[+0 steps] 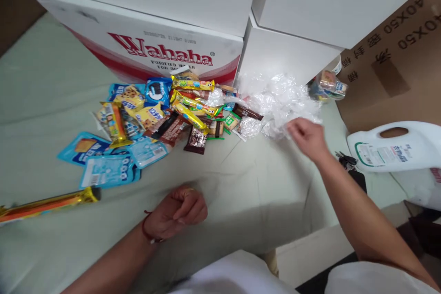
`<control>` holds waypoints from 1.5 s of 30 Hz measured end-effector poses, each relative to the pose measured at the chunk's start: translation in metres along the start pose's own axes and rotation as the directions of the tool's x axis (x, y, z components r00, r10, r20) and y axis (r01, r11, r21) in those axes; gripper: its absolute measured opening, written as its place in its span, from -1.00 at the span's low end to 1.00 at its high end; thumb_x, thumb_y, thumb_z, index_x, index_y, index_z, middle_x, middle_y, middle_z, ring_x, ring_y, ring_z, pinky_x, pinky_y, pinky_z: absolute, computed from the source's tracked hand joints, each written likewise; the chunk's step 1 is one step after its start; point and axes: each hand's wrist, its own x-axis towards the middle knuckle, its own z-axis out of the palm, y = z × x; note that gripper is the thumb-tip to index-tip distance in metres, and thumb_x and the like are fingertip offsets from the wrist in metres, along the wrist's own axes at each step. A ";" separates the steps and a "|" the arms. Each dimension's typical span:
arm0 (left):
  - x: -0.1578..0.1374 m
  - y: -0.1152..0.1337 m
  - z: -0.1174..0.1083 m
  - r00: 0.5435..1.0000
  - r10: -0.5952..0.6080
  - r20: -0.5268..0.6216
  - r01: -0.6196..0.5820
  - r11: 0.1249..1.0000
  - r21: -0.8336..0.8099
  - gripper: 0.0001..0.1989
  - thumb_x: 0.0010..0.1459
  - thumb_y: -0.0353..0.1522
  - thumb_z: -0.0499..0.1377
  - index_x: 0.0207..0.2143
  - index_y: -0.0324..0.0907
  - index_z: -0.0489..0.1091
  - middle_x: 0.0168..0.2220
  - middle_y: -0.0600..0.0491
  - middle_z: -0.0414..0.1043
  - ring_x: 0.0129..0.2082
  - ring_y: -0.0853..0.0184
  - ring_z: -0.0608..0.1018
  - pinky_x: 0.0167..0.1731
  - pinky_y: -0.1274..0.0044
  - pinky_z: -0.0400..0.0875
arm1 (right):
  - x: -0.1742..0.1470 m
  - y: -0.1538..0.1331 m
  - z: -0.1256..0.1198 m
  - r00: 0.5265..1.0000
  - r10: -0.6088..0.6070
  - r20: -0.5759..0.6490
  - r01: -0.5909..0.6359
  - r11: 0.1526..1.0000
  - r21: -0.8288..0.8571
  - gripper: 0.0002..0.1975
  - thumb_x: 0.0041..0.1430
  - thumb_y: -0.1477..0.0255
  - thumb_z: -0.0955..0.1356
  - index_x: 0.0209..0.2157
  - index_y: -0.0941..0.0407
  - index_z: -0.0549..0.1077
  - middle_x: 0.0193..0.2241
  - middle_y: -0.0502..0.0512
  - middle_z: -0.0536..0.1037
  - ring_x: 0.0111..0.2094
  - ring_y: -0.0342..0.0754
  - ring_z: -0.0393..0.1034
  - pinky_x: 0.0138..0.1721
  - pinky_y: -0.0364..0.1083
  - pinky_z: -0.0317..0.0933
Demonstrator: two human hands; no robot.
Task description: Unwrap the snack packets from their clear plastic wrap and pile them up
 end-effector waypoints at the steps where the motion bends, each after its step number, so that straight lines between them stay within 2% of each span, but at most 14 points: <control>1: 0.000 0.001 0.000 1.000 -0.001 0.025 0.000 1.000 0.003 -0.44 -0.08 -0.36 0.39 -0.78 -0.18 0.02 -0.75 0.17 0.03 -0.70 0.53 0.11 -0.59 0.54 -0.06 | -0.011 -0.020 0.015 0.970 -0.147 0.191 0.153 0.988 -0.012 -0.82 0.29 0.24 0.43 -0.26 0.04 0.60 -0.35 0.07 0.59 -0.29 0.01 0.45 -0.20 -0.04 0.24; 5: 0.001 0.003 0.002 0.993 0.109 -0.041 -0.107 0.993 0.057 -0.52 -0.07 -0.35 0.42 -0.73 -0.19 0.14 -0.71 0.16 0.11 -0.65 0.50 0.19 -0.56 0.54 -0.02 | -0.009 -0.064 0.070 0.931 -0.246 0.270 0.299 0.938 -0.174 -0.72 0.27 0.35 0.37 -0.01 -0.02 0.58 0.03 0.15 0.57 -0.07 0.11 0.45 -0.31 -0.06 0.19; 8: 0.004 0.004 0.002 0.982 0.171 -0.085 -0.162 0.981 0.106 -0.63 -0.08 -0.36 0.44 -0.65 -0.19 0.27 -0.64 0.14 0.22 -0.59 0.48 0.26 -0.52 0.56 0.06 | 0.008 -0.072 0.085 0.961 -0.172 0.219 0.219 0.952 -0.215 -0.79 0.27 0.37 0.33 -0.17 0.03 0.61 -0.13 0.18 0.62 -0.13 0.11 0.44 -0.34 -0.07 0.15; 12: 0.007 0.006 0.000 0.982 0.172 -0.078 -0.160 0.977 0.137 -0.74 -0.07 -0.36 0.46 -0.49 -0.22 0.41 -0.49 0.09 0.37 -0.53 0.47 0.36 -0.48 0.57 0.16 | -0.006 -0.093 0.072 0.999 0.034 0.030 -0.040 0.980 0.193 -0.79 0.23 0.22 0.41 -0.28 0.07 0.57 -0.36 0.08 0.58 -0.40 -0.04 0.34 -0.37 -0.08 0.16; 16: 0.010 0.005 0.001 0.973 0.181 -0.143 -0.153 0.970 0.188 -0.71 0.03 -0.28 0.46 -0.28 -0.20 0.47 -0.40 0.09 0.40 -0.50 0.50 0.36 -0.51 0.61 0.13 | -0.061 -0.135 0.066 0.906 0.341 0.251 -0.414 0.592 0.692 -0.65 0.05 0.09 0.53 -0.41 0.07 0.47 -0.55 -0.08 0.41 -0.61 -0.21 0.01 -0.57 -0.15 -0.10; 18: 0.011 0.004 0.002 0.966 0.213 -0.144 -0.181 0.962 0.204 -0.69 0.03 -0.26 0.47 -0.28 -0.19 0.46 -0.42 0.12 0.36 -0.52 0.52 0.32 -0.53 0.61 0.08 | -0.090 -0.155 0.073 0.846 0.370 0.382 -0.518 0.406 0.753 -0.59 -0.03 0.08 0.57 -0.46 0.08 0.44 -0.57 -0.09 0.38 -0.63 -0.23 -0.05 -0.59 -0.16 -0.19; 20: 0.010 0.003 0.002 0.963 0.239 -0.124 -0.208 0.953 0.220 -0.67 0.00 -0.25 0.48 -0.33 -0.20 0.45 -0.45 0.14 0.33 -0.54 0.53 0.29 -0.54 0.61 0.07 | -0.114 -0.169 0.085 0.813 0.371 0.448 -0.566 0.322 0.759 -0.58 -0.03 0.06 0.57 -0.47 0.08 0.43 -0.58 -0.09 0.37 -0.62 -0.23 -0.07 -0.59 -0.16 -0.20; 23: 0.010 0.001 0.003 0.956 0.256 -0.142 -0.213 0.941 0.264 -0.63 -0.01 -0.20 0.49 -0.34 -0.21 0.43 -0.51 0.18 0.29 -0.57 0.55 0.26 -0.56 0.62 0.05 | -0.137 -0.180 0.100 0.844 0.364 0.394 -0.523 0.399 0.753 -0.63 0.10 0.06 0.51 -0.44 0.07 0.47 -0.56 -0.08 0.38 -0.60 -0.20 0.00 -0.55 -0.15 -0.12; 26: 0.012 -0.003 0.003 0.942 0.264 -0.207 -0.188 0.926 0.328 -0.57 0.06 -0.08 0.43 -0.35 -0.19 0.36 -0.50 0.19 0.29 -0.61 0.57 0.23 -0.61 0.63 -0.02 | -0.149 -0.183 0.107 0.933 0.290 0.211 -0.353 0.644 0.679 -0.72 0.28 0.12 0.42 -0.35 0.04 0.53 -0.50 -0.04 0.42 -0.51 -0.12 0.16 -0.44 -0.11 0.05; 29: 0.015 -0.007 0.003 0.928 0.302 -0.219 -0.185 0.882 0.434 -0.50 0.05 0.01 0.41 -0.30 -0.16 0.32 -0.47 0.22 0.30 -0.62 0.56 0.24 -0.64 0.63 0.02 | -0.154 -0.185 0.108 0.987 0.111 0.112 -0.155 0.824 0.545 -0.79 0.37 0.22 0.36 -0.25 0.00 0.58 -0.43 0.01 0.46 -0.42 -0.05 0.26 -0.32 -0.06 0.16; 32: 0.017 -0.010 0.002 0.918 0.357 -0.170 -0.223 0.823 0.523 -0.49 0.06 0.02 0.40 -0.28 -0.14 0.28 -0.47 0.23 0.31 -0.61 0.55 0.25 -0.60 0.62 0.12 | -0.158 -0.187 0.109 0.988 -0.090 0.125 0.021 0.885 0.465 -0.84 0.38 0.31 0.35 -0.20 -0.03 0.60 -0.39 0.06 0.50 -0.33 0.01 0.34 -0.21 -0.01 0.24; 35: 0.017 -0.012 0.000 0.906 0.398 -0.145 -0.240 0.765 0.597 -0.54 0.14 0.01 0.33 -0.34 -0.14 0.27 -0.51 0.23 0.30 -0.59 0.52 0.25 -0.55 0.60 0.16 | -0.164 -0.188 0.116 0.976 -0.150 0.155 0.056 0.871 0.489 -0.83 0.39 0.30 0.34 -0.20 -0.02 0.59 -0.35 0.09 0.53 -0.27 0.03 0.38 -0.13 0.01 0.28; 41: 0.018 -0.013 -0.009 0.793 0.577 -0.195 -0.224 0.573 0.788 -0.69 0.09 -0.14 0.37 -0.36 -0.16 0.39 -0.45 0.14 0.42 -0.45 0.42 0.43 -0.39 0.54 0.30 | -0.168 -0.189 0.136 0.961 0.181 0.208 -0.275 0.632 0.724 -0.69 0.33 0.11 0.39 -0.10 0.04 0.48 -0.37 -0.01 0.51 -0.39 -0.09 0.33 -0.32 -0.11 0.25; 45: 0.018 -0.007 -0.012 0.780 0.572 -0.255 -0.158 0.574 0.803 -0.75 0.14 -0.16 0.31 -0.31 -0.17 0.50 -0.51 0.15 0.40 -0.51 0.43 0.39 -0.45 0.55 0.24 | -0.150 -0.181 0.140 0.928 0.287 0.238 -0.358 0.512 0.781 -0.70 0.24 0.11 0.46 -0.26 0.07 0.52 -0.47 -0.05 0.46 -0.46 -0.13 0.26 -0.38 -0.14 0.18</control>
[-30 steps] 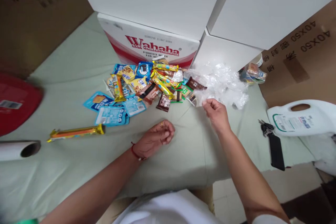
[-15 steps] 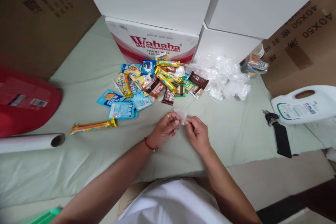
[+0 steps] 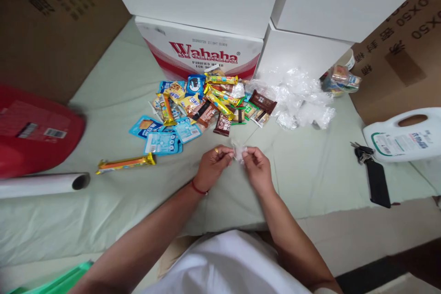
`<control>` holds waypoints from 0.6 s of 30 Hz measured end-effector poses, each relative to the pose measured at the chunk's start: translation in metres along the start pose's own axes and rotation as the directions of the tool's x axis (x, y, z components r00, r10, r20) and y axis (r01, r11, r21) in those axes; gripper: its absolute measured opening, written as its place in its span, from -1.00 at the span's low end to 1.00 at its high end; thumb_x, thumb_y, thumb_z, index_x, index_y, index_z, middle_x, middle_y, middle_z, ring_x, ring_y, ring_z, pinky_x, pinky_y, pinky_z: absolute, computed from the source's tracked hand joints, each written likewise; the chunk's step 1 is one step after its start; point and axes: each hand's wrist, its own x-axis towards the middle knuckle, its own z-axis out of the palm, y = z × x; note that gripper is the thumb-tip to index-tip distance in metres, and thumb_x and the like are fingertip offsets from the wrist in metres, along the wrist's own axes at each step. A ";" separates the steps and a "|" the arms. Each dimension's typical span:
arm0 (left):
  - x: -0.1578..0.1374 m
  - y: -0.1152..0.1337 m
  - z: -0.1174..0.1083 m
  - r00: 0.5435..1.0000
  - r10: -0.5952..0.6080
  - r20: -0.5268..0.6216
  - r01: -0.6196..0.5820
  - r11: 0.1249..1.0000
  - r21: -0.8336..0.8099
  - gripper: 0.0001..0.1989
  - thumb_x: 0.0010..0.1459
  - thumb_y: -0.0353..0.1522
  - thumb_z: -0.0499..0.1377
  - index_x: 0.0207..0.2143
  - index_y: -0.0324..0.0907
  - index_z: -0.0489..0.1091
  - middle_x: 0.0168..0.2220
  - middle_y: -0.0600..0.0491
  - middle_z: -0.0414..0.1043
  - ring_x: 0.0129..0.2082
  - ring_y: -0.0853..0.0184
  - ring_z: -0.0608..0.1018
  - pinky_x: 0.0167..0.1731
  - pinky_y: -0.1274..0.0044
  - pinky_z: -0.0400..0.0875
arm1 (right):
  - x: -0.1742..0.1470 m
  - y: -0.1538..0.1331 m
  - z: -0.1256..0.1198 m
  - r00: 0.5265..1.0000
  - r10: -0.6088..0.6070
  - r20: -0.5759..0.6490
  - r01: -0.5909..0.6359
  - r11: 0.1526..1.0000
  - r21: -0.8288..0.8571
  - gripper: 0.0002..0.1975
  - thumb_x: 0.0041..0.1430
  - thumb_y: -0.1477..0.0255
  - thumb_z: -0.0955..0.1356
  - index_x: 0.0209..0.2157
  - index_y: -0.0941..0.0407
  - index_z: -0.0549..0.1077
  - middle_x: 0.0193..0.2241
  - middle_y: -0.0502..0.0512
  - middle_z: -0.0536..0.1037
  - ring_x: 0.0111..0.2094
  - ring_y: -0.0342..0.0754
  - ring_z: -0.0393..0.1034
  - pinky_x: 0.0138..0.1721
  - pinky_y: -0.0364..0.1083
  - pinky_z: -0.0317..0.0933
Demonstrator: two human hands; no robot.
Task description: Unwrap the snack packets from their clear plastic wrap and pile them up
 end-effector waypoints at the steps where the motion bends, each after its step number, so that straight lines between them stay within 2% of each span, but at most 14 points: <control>1: 0.001 0.001 -0.002 1.000 -0.025 -0.014 0.025 1.000 -0.015 -0.74 0.15 -0.16 0.30 -0.30 -0.18 0.50 -0.54 0.16 0.39 -0.54 0.44 0.37 -0.48 0.56 0.22 | 0.006 0.000 -0.002 1.000 0.015 0.003 -0.015 0.999 0.037 -0.70 0.23 0.11 0.46 -0.28 0.07 0.52 -0.48 -0.07 0.45 -0.48 -0.14 0.25 -0.39 -0.15 0.17; 3: 0.005 0.005 -0.005 0.997 -0.067 -0.042 0.063 0.994 -0.088 -0.73 0.13 -0.15 0.32 -0.32 -0.18 0.48 -0.57 0.18 0.38 -0.57 0.46 0.33 -0.52 0.57 0.17 | 0.018 0.001 -0.006 0.999 0.033 0.016 -0.034 0.995 0.096 -0.70 0.21 0.12 0.48 -0.29 0.07 0.52 -0.50 -0.08 0.43 -0.49 -0.16 0.24 -0.40 -0.16 0.15; 6: 0.010 0.011 -0.012 0.989 -0.128 -0.073 0.102 0.954 -0.282 -0.72 0.05 -0.17 0.37 -0.39 -0.17 0.43 -0.55 0.19 0.37 -0.58 0.49 0.35 -0.54 0.59 0.18 | 0.030 0.003 -0.010 0.999 0.047 0.012 -0.048 0.981 0.189 -0.66 0.13 0.10 0.53 -0.33 0.07 0.49 -0.51 -0.10 0.41 -0.51 -0.18 0.22 -0.44 -0.17 0.14; 9: 0.014 0.017 -0.021 0.980 -0.192 -0.059 0.136 0.850 -0.509 -0.71 -0.07 -0.22 0.43 -0.44 -0.18 0.42 -0.52 0.19 0.36 -0.55 0.49 0.38 -0.52 0.60 0.26 | 0.034 0.007 -0.014 0.997 0.073 -0.003 -0.068 0.949 0.308 -0.62 0.08 0.09 0.55 -0.38 0.06 0.43 -0.54 -0.11 0.36 -0.55 -0.18 0.19 -0.47 -0.17 0.15; 11: 0.016 0.019 -0.027 0.980 -0.193 -0.036 0.132 0.780 -0.611 -0.71 -0.14 -0.28 0.46 -0.44 -0.20 0.45 -0.45 0.15 0.41 -0.46 0.47 0.44 -0.43 0.60 0.36 | 0.034 0.008 -0.018 0.997 0.080 0.008 -0.078 0.941 0.328 -0.61 0.09 0.09 0.54 -0.40 0.06 0.41 -0.57 -0.12 0.34 -0.57 -0.18 0.17 -0.49 -0.17 0.13; 14: 0.017 0.020 -0.031 0.979 -0.201 0.018 0.162 0.729 -0.666 -0.74 -0.15 -0.33 0.47 -0.44 -0.21 0.46 -0.37 0.11 0.46 -0.36 0.43 0.49 -0.30 0.57 0.45 | 0.032 0.009 -0.023 0.997 0.069 0.017 -0.071 0.949 0.308 -0.61 0.12 0.08 0.53 -0.41 0.06 0.40 -0.59 -0.11 0.33 -0.57 -0.17 0.17 -0.51 -0.17 0.10; 18: 0.014 0.022 -0.029 0.972 -0.229 0.059 0.215 0.755 -0.619 -0.71 -0.07 -0.23 0.45 -0.34 -0.16 0.49 -0.36 0.12 0.45 -0.38 0.38 0.49 -0.34 0.49 0.48 | 0.030 0.009 -0.025 1.000 0.022 0.006 -0.023 0.969 0.245 -0.63 0.14 0.09 0.52 -0.42 0.07 0.44 -0.58 -0.10 0.34 -0.54 -0.17 0.17 -0.46 -0.16 0.10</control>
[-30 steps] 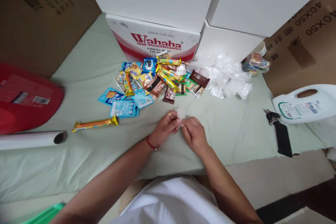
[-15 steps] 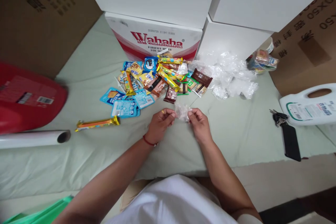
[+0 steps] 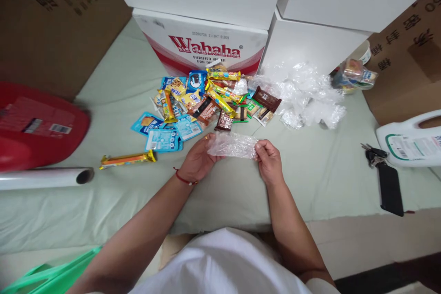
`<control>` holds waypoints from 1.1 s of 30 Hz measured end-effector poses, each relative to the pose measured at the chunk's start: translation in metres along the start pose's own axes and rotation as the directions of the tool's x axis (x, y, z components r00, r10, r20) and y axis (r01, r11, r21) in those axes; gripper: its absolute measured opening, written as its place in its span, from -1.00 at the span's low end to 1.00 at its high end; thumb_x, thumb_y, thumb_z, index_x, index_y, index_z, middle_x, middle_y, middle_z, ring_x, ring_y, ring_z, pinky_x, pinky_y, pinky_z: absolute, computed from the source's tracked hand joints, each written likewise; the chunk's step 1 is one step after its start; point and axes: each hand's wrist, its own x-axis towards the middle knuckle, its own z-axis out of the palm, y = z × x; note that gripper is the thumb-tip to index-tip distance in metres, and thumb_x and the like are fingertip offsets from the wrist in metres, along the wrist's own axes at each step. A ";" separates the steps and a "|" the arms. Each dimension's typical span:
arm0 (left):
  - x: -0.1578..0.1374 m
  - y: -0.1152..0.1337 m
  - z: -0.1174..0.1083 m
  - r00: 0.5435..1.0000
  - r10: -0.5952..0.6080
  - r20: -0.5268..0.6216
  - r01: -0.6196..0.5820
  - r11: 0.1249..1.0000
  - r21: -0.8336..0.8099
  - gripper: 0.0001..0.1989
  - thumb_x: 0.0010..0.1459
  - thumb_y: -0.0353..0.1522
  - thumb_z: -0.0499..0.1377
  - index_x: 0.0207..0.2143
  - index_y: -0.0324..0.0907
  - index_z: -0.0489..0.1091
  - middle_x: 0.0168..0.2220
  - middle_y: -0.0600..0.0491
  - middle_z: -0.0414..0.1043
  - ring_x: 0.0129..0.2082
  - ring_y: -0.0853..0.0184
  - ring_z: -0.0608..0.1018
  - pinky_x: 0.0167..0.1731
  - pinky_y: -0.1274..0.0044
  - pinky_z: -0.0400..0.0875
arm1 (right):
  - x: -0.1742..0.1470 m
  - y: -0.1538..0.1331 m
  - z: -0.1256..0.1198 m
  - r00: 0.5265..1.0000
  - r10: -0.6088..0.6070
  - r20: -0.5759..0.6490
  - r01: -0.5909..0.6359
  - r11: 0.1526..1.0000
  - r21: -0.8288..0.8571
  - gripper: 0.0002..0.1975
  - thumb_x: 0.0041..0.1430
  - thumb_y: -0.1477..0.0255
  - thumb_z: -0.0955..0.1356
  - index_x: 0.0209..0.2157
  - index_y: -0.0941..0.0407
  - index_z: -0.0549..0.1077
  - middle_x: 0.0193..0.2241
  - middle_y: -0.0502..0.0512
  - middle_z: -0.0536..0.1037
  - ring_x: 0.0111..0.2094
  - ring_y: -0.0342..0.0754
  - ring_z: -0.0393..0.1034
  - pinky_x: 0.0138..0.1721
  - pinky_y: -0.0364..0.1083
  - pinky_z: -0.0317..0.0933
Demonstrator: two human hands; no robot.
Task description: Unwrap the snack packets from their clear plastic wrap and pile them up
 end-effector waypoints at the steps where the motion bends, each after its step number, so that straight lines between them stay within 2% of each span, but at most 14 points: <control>1: -0.001 -0.001 0.001 1.000 0.005 0.002 -0.005 0.999 0.032 -0.69 -0.07 -0.22 0.45 -0.31 -0.15 0.50 -0.36 0.12 0.46 -0.39 0.38 0.50 -0.36 0.51 0.46 | 0.000 0.001 -0.001 1.000 -0.010 0.008 0.010 1.000 -0.024 -0.64 0.15 0.09 0.51 -0.42 0.07 0.45 -0.57 -0.09 0.34 -0.54 -0.17 0.17 -0.45 -0.15 0.10; 6: 0.000 -0.006 0.001 1.000 0.005 0.017 -0.009 0.964 0.267 -0.68 -0.13 -0.25 0.45 -0.33 -0.20 0.52 -0.44 0.13 0.47 -0.49 0.46 0.43 -0.44 0.59 0.28 | 0.005 0.006 -0.007 0.998 -0.067 0.006 0.068 0.986 -0.153 -0.67 0.20 0.11 0.47 -0.40 0.07 0.46 -0.54 -0.09 0.32 -0.50 -0.15 0.17 -0.42 -0.15 0.12; 9: 0.003 -0.010 0.000 0.995 0.100 -0.008 -0.089 0.923 0.375 -0.70 -0.10 -0.22 0.44 -0.40 -0.18 0.46 -0.53 0.20 0.36 -0.54 0.50 0.33 -0.48 0.61 0.19 | 0.002 0.001 -0.006 0.975 -0.208 -0.077 0.171 0.927 -0.334 -0.76 0.25 0.17 0.44 -0.25 0.07 0.51 -0.41 -0.03 0.42 -0.45 -0.13 0.23 -0.40 -0.14 0.19; 11: 0.003 -0.011 0.001 0.989 0.146 0.003 -0.133 0.891 0.434 -0.67 -0.07 -0.18 0.44 -0.40 -0.17 0.43 -0.54 0.22 0.33 -0.55 0.51 0.29 -0.48 0.60 0.18 | -0.004 -0.006 -0.001 0.921 -0.385 -0.063 0.306 0.814 -0.494 -0.76 0.28 0.26 0.41 -0.07 0.05 0.52 -0.16 0.09 0.48 -0.40 -0.12 0.29 -0.34 -0.10 0.28; 13: 0.001 -0.012 0.002 0.985 0.168 0.024 -0.159 0.866 0.475 -0.65 -0.04 -0.15 0.43 -0.41 -0.17 0.40 -0.52 0.21 0.34 -0.54 0.50 0.29 -0.48 0.59 0.19 | -0.011 -0.013 0.006 0.862 -0.499 0.088 0.442 0.657 -0.610 -0.66 0.30 0.35 0.39 0.10 0.01 0.48 0.09 0.21 0.41 -0.36 -0.12 0.34 -0.28 -0.04 0.35; 15: -0.001 -0.012 0.004 0.984 0.172 0.053 -0.176 0.847 0.502 -0.63 -0.02 -0.13 0.43 -0.43 -0.17 0.38 -0.51 0.20 0.35 -0.52 0.49 0.30 -0.47 0.58 0.20 | -0.014 -0.017 0.014 0.819 -0.501 0.281 0.549 0.538 -0.640 -0.60 0.31 0.41 0.38 0.16 -0.01 0.45 0.21 0.27 0.34 -0.31 -0.11 0.39 -0.24 -0.02 0.39; 17: -0.003 -0.013 0.006 0.981 0.176 0.081 -0.192 0.834 0.518 -0.63 -0.02 -0.15 0.44 -0.45 -0.16 0.35 -0.51 0.20 0.33 -0.51 0.49 0.31 -0.45 0.58 0.21 | -0.015 -0.016 0.020 0.778 -0.482 0.402 0.619 0.483 -0.619 -0.71 0.33 0.45 0.36 0.06 0.01 0.51 0.12 0.23 0.44 -0.24 -0.07 0.45 -0.20 -0.02 0.41; 19: -0.003 -0.015 0.006 0.975 0.205 0.086 -0.220 0.834 0.506 -0.62 -0.01 -0.18 0.44 -0.48 -0.16 0.31 -0.52 0.20 0.31 -0.50 0.49 0.32 -0.44 0.58 0.23 | -0.014 -0.014 0.021 0.770 -0.483 0.417 0.629 0.470 -0.619 -0.83 0.37 0.46 0.34 -0.09 0.02 0.56 -0.10 0.15 0.56 -0.20 -0.04 0.49 -0.18 -0.02 0.42; 21: -0.001 -0.016 0.005 0.969 0.247 0.034 -0.236 0.865 0.443 -0.62 0.00 -0.19 0.43 -0.49 -0.14 0.27 -0.52 0.21 0.31 -0.50 0.49 0.34 -0.44 0.59 0.25 | -0.014 -0.013 0.018 0.792 -0.495 0.357 0.590 0.471 -0.656 -0.85 0.38 0.44 0.33 -0.17 0.01 0.57 -0.25 0.10 0.58 -0.21 -0.01 0.50 -0.18 -0.01 0.42; 25: 0.006 -0.014 0.001 0.967 0.214 -0.135 -0.188 0.964 0.188 -0.60 -0.05 -0.20 0.42 -0.44 -0.11 0.21 -0.49 0.22 0.33 -0.49 0.46 0.42 -0.44 0.59 0.31 | -0.026 -0.016 0.007 0.808 -0.541 0.233 0.527 0.489 -0.695 -0.86 0.35 0.42 0.35 -0.21 -0.02 0.59 -0.27 0.11 0.59 -0.24 0.02 0.48 -0.21 0.03 0.41; 27: 0.008 -0.014 -0.001 0.961 0.223 -0.163 -0.198 0.968 0.156 -0.62 -0.07 -0.26 0.40 -0.44 -0.11 0.21 -0.49 0.22 0.30 -0.49 0.46 0.40 -0.42 0.59 0.32 | -0.034 -0.017 0.002 0.808 -0.545 0.226 0.528 0.497 -0.689 -0.85 0.34 0.43 0.35 -0.20 -0.03 0.59 -0.28 0.11 0.58 -0.23 0.03 0.48 -0.21 0.04 0.41; 30: 0.007 -0.015 -0.001 0.917 0.371 -0.148 -0.294 0.879 0.376 -0.69 -0.13 -0.41 0.36 -0.32 -0.11 0.34 -0.30 0.14 0.40 -0.37 0.42 0.43 -0.35 0.57 0.34 | -0.045 -0.015 -0.004 0.805 -0.543 0.238 0.541 0.508 -0.670 -0.80 0.33 0.46 0.33 -0.18 -0.03 0.61 -0.26 0.12 0.56 -0.22 0.03 0.47 -0.23 0.04 0.40; 31: 0.005 -0.015 0.000 0.893 0.437 -0.104 -0.336 0.805 0.490 -0.63 -0.15 -0.46 0.35 -0.23 -0.10 0.40 -0.15 0.07 0.43 -0.27 0.37 0.46 -0.27 0.53 0.37 | -0.047 -0.014 -0.005 0.803 -0.545 0.240 0.545 0.512 -0.664 -0.78 0.33 0.47 0.32 -0.18 -0.04 0.61 -0.25 0.12 0.55 -0.23 0.02 0.46 -0.24 0.04 0.40; 33: 0.000 -0.015 0.001 0.840 0.538 0.067 -0.430 0.585 0.688 -0.52 -0.13 -0.51 0.33 -0.09 -0.06 0.48 0.13 -0.02 0.36 0.00 0.20 0.45 0.00 0.38 0.38 | -0.049 -0.012 -0.009 0.804 -0.542 0.244 0.548 0.514 -0.661 -0.76 0.33 0.49 0.31 -0.19 -0.04 0.62 -0.24 0.11 0.54 -0.24 0.01 0.46 -0.26 0.02 0.40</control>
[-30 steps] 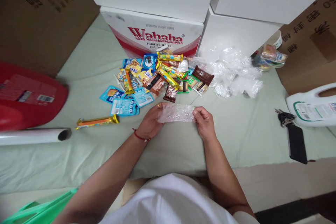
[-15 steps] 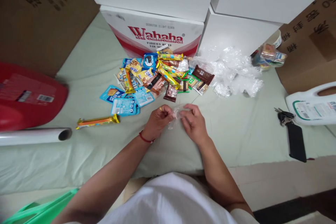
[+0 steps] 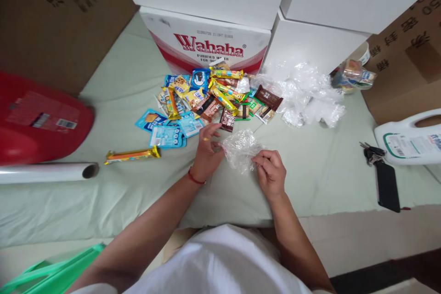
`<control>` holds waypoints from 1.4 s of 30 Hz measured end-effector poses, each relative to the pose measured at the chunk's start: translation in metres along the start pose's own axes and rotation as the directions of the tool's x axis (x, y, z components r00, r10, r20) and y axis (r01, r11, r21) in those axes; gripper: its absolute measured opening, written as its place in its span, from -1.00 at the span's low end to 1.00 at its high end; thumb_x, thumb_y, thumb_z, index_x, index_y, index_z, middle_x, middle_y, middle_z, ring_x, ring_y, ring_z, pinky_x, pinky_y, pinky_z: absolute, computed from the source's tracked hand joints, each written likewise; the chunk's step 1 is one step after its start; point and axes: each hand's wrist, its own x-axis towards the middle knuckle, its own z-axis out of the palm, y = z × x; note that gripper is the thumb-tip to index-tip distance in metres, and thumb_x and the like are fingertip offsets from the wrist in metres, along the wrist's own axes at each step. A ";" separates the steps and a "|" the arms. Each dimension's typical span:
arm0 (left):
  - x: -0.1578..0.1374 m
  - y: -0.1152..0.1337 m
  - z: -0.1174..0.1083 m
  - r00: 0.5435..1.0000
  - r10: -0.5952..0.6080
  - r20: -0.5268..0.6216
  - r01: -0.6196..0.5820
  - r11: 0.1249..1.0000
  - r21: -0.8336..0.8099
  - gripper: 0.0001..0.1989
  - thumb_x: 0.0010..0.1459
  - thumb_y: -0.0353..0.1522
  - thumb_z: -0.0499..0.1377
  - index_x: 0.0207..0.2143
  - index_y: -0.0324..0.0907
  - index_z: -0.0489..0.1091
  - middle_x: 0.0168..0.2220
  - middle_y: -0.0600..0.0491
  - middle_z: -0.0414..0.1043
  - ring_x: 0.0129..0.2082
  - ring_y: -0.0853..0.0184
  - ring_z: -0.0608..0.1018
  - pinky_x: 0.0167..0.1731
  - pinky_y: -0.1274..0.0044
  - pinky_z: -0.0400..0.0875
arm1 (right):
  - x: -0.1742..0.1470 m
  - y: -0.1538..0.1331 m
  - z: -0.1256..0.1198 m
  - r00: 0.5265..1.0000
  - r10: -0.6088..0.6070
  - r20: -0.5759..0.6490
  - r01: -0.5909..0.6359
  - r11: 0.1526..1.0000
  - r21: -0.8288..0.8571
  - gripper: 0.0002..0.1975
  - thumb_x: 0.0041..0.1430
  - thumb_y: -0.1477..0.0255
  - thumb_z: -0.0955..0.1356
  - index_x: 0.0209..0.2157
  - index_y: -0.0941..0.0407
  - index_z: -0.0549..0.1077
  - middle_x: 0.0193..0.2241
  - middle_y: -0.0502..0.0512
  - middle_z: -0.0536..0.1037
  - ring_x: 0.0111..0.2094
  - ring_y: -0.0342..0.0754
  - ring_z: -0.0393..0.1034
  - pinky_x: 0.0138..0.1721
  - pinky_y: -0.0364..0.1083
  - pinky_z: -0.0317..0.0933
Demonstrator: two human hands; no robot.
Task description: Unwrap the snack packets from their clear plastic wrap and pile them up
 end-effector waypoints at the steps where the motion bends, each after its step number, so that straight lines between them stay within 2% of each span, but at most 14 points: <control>1: -0.002 0.002 -0.001 0.994 0.097 0.056 -0.102 0.990 0.099 -0.54 -0.10 -0.51 0.32 -0.08 -0.05 0.52 0.21 -0.04 0.32 0.12 0.11 0.39 0.15 0.29 0.29 | -0.001 0.001 -0.001 1.000 -0.001 0.006 0.001 1.000 -0.003 -0.76 0.34 0.49 0.31 -0.19 -0.04 0.62 -0.24 0.11 0.53 -0.25 0.00 0.45 -0.26 0.02 0.40; 2: -0.004 0.003 -0.001 0.977 0.176 0.117 -0.195 0.965 0.173 -0.60 -0.07 -0.51 0.33 -0.13 -0.05 0.56 0.23 -0.04 0.31 0.21 0.04 0.33 0.25 0.22 0.16 | -0.001 0.001 -0.002 1.000 -0.006 0.015 0.006 1.000 -0.006 -0.76 0.34 0.50 0.32 -0.18 -0.04 0.62 -0.24 0.10 0.53 -0.25 0.00 0.46 -0.26 0.01 0.40; 4: -0.006 0.005 -0.003 0.942 0.259 0.216 -0.311 0.914 0.260 -0.77 0.00 -0.47 0.33 -0.26 -0.04 0.59 0.14 -0.05 0.41 0.24 -0.03 0.28 0.30 0.15 0.01 | -0.002 0.001 -0.003 0.999 -0.022 0.024 0.023 1.000 -0.007 -0.76 0.33 0.51 0.34 -0.14 -0.05 0.62 -0.23 0.09 0.54 -0.22 0.00 0.47 -0.24 0.01 0.40; 6: -0.007 0.006 -0.004 0.931 0.250 0.267 -0.323 0.904 0.281 -0.89 0.06 -0.42 0.32 -0.32 -0.05 0.58 -0.05 -0.05 0.51 0.09 0.02 0.37 0.21 0.19 0.11 | -0.004 0.001 -0.005 0.999 -0.038 0.001 0.038 0.999 0.000 -0.76 0.31 0.52 0.37 -0.10 -0.06 0.61 -0.22 0.08 0.54 -0.20 -0.01 0.49 -0.22 0.00 0.41; 9: -0.006 0.006 -0.004 0.975 0.099 0.199 -0.144 0.964 0.225 -0.97 0.17 -0.37 0.25 -0.34 -0.09 0.51 -0.36 0.05 0.45 -0.28 0.23 0.42 -0.12 0.38 0.28 | -0.010 0.000 -0.007 0.998 -0.025 -0.063 0.023 1.000 -0.019 -0.79 0.30 0.51 0.40 -0.13 -0.06 0.62 -0.20 0.09 0.53 -0.20 -0.01 0.50 -0.24 -0.01 0.42; 11: -0.005 0.007 -0.004 0.993 -0.035 0.110 0.019 0.990 0.143 -0.93 0.20 -0.35 0.23 -0.37 -0.10 0.43 -0.48 0.14 0.34 -0.45 0.32 0.33 -0.33 0.48 0.22 | -0.015 0.001 -0.008 0.997 -0.009 -0.079 0.005 0.999 -0.047 -0.82 0.29 0.49 0.42 -0.15 -0.06 0.63 -0.21 0.09 0.53 -0.22 -0.01 0.50 -0.28 -0.02 0.42; 13: -0.005 0.008 -0.003 0.992 -0.104 0.067 0.098 0.992 0.081 -0.88 0.19 -0.33 0.24 -0.41 -0.11 0.38 -0.53 0.19 0.26 -0.51 0.37 0.27 -0.41 0.51 0.14 | -0.020 0.002 -0.009 0.997 -0.008 -0.080 0.003 0.998 -0.058 -0.81 0.28 0.49 0.42 -0.15 -0.07 0.64 -0.23 0.08 0.54 -0.25 -0.02 0.49 -0.31 -0.03 0.42; 19: -0.009 0.008 0.002 0.988 -0.135 0.076 0.131 0.990 0.049 -0.83 0.15 -0.34 0.29 -0.45 -0.11 0.37 -0.56 0.22 0.25 -0.52 0.40 0.26 -0.43 0.52 0.09 | -0.026 0.005 -0.011 0.991 0.030 -0.132 -0.045 0.992 -0.116 -0.85 0.30 0.46 0.42 -0.16 -0.06 0.63 -0.26 0.08 0.55 -0.32 -0.05 0.48 -0.41 -0.07 0.39; 22: -0.009 0.003 0.002 0.992 -0.124 0.039 0.123 0.992 0.025 -0.84 0.19 -0.32 0.28 -0.42 -0.11 0.37 -0.55 0.22 0.25 -0.51 0.40 0.27 -0.43 0.53 0.11 | -0.026 0.007 -0.012 0.985 0.041 -0.169 -0.064 0.989 -0.133 -0.88 0.31 0.43 0.42 -0.16 -0.04 0.62 -0.24 0.10 0.55 -0.32 -0.05 0.48 -0.41 -0.07 0.38; 26: -0.002 -0.006 0.000 0.986 -0.160 -0.040 0.148 0.967 -0.209 -0.77 0.16 -0.21 0.33 -0.40 -0.10 0.36 -0.49 0.19 0.32 -0.46 0.39 0.34 -0.39 0.54 0.24 | -0.025 0.009 -0.013 0.986 0.046 -0.160 -0.070 0.986 -0.152 -0.89 0.32 0.43 0.41 -0.16 -0.01 0.61 -0.24 0.10 0.55 -0.31 -0.05 0.47 -0.38 -0.07 0.38; 30: 0.005 -0.008 -0.001 0.958 -0.283 -0.050 0.242 0.888 -0.392 -0.72 0.08 -0.15 0.35 -0.40 -0.11 0.38 -0.46 0.16 0.39 -0.43 0.39 0.42 -0.38 0.55 0.35 | -0.027 0.011 -0.015 0.994 0.034 -0.103 -0.051 0.986 -0.159 -0.88 0.33 0.45 0.40 -0.17 -0.01 0.61 -0.26 0.08 0.55 -0.30 -0.05 0.47 -0.32 -0.06 0.39; 37: 0.007 -0.004 0.000 0.934 -0.354 -0.055 0.292 0.842 -0.454 -0.76 -0.02 -0.24 0.37 -0.43 -0.14 0.40 -0.42 0.15 0.43 -0.40 0.43 0.45 -0.37 0.59 0.37 | -0.045 0.014 -0.025 0.997 0.028 0.076 -0.015 0.986 -0.164 -0.86 0.35 0.46 0.37 -0.15 -0.02 0.59 -0.28 0.09 0.54 -0.25 -0.01 0.47 -0.26 -0.01 0.41; 40: 0.007 -0.006 -0.001 0.947 -0.319 -0.041 0.265 0.846 -0.463 -0.76 -0.05 -0.26 0.39 -0.43 -0.15 0.40 -0.45 0.17 0.41 -0.44 0.45 0.43 -0.35 0.58 0.34 | -0.050 0.012 -0.034 0.985 0.083 0.151 -0.067 0.992 -0.108 -0.84 0.34 0.43 0.39 -0.08 -0.02 0.55 -0.12 0.14 0.53 -0.16 0.01 0.47 -0.18 0.02 0.42; 42: 0.007 -0.007 -0.001 0.956 -0.289 -0.049 0.236 0.857 -0.459 -0.75 -0.03 -0.26 0.40 -0.43 -0.15 0.40 -0.49 0.19 0.38 -0.47 0.46 0.39 -0.37 0.59 0.30 | -0.047 0.009 -0.038 0.978 0.161 0.131 -0.156 0.987 -0.041 -0.76 0.34 0.37 0.38 0.03 -0.02 0.50 0.04 0.19 0.47 -0.13 0.01 0.46 -0.14 0.03 0.42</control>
